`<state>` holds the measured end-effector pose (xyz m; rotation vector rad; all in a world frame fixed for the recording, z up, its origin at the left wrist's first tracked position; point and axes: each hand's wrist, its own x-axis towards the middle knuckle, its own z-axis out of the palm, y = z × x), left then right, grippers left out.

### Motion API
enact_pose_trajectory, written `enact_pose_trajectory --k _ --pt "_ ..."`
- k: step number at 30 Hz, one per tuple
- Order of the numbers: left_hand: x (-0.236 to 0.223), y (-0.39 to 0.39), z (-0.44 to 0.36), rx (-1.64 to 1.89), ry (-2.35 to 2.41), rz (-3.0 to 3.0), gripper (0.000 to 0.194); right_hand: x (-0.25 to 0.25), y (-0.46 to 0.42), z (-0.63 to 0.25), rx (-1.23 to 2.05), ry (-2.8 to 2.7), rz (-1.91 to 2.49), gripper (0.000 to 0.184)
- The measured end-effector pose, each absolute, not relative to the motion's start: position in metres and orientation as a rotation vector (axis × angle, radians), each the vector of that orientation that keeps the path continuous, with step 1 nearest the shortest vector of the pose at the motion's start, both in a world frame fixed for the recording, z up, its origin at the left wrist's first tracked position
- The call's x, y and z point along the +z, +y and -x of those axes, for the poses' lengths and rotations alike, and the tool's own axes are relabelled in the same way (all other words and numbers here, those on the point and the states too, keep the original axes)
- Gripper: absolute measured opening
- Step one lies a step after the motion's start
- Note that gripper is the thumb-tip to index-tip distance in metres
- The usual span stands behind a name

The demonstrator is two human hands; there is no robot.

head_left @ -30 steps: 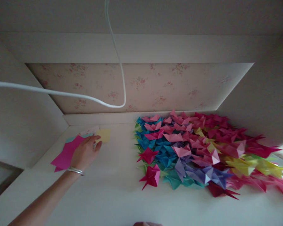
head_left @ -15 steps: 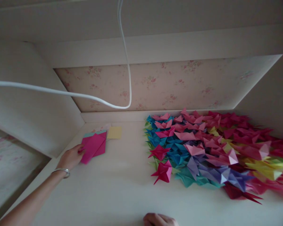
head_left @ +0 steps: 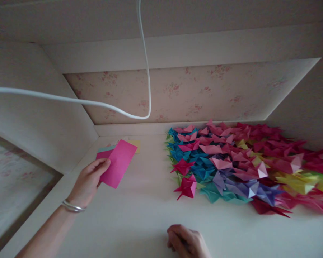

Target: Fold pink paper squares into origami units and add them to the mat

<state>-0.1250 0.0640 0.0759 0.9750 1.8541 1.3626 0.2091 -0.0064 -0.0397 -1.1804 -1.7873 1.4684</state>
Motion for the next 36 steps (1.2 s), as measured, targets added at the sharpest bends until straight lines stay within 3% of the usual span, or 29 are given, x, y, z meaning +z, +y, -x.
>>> enact_pose_trajectory --k 3,5,9,18,26,36 --pt "0.087 0.047 0.098 1.4 1.618 -0.851 0.047 -0.024 -0.003 -0.203 1.831 -1.312 1.025 0.043" --pt "0.087 0.039 0.08 1.402 1.443 -0.759 0.045 -0.01 0.004 -0.195 1.997 -1.05 0.837 0.055" --pt "0.066 0.032 0.048 1.351 1.183 -0.633 0.033 0.012 0.027 -0.174 2.125 -0.82 0.619 0.062" --pt "0.009 0.031 0.029 1.307 1.243 -0.779 0.034 0.002 0.043 -0.158 1.913 -0.941 0.787 0.038" --pt "-0.009 0.032 0.051 1.443 1.566 -1.038 0.03 -0.009 0.048 -0.165 1.603 -1.111 1.051 0.045" --pt "-0.007 0.024 0.05 1.419 1.757 -1.205 0.028 -0.011 0.049 -0.165 1.552 -1.225 1.214 0.05"
